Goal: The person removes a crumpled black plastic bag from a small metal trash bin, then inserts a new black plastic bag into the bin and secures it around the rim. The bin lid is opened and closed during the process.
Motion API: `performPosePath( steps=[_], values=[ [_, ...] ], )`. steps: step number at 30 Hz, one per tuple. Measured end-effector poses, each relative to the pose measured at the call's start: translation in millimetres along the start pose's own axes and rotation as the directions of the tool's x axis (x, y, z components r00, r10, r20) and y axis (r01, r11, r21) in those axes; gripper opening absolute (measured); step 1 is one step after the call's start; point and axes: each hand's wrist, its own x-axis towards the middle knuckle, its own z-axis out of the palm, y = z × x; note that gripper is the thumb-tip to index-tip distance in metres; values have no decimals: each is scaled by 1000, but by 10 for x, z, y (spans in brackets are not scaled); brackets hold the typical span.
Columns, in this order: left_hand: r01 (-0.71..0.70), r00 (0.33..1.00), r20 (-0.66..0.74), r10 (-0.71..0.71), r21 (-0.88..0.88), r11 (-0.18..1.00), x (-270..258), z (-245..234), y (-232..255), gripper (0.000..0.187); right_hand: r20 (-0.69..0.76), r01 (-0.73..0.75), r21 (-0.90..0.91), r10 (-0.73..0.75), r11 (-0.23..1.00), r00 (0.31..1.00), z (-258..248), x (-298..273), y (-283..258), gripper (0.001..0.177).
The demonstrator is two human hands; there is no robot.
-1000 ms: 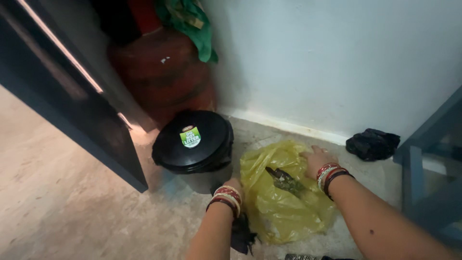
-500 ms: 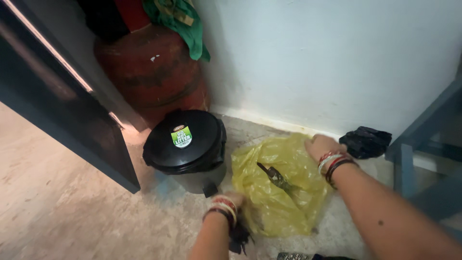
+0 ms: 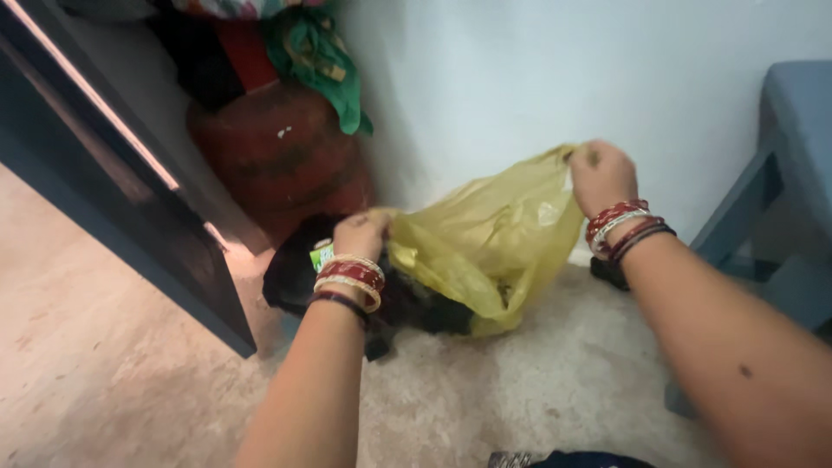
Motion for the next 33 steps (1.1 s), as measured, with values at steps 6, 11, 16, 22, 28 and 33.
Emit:
performPosePath(
  steps=[6, 11, 16, 22, 28, 33],
  values=[
    [27, 970, 239, 39, -269, 963, 1, 16, 143, 20, 28, -130, 384, 129, 914, 991, -166, 70, -112, 22],
    [182, 922, 324, -214, 124, 975, -80, 47, -22, 23, 243, -364, 83, 336, 928, 910, -114, -7, -51, 25],
    [193, 886, 438, -151, -53, 980, -160, 213, -65, 34, 345, -385, 304, 276, 871, 897, 198, -242, -163, 24],
    [112, 889, 455, -50, -109, 988, -198, 716, 31, 58, 549, -171, 415, -96, 894, 830, 589, -575, -849, 26],
    [265, 900, 398, -179, -172, 949, -154, 884, -241, 55, 607, 136, 246, -262, 960, 750, 565, -765, -893, 31],
    [167, 929, 323, -182, 72, 983, -270, 1151, -546, 33, 423, 279, 254, -366, 926, 829, 561, -804, -279, 30]
  ],
)
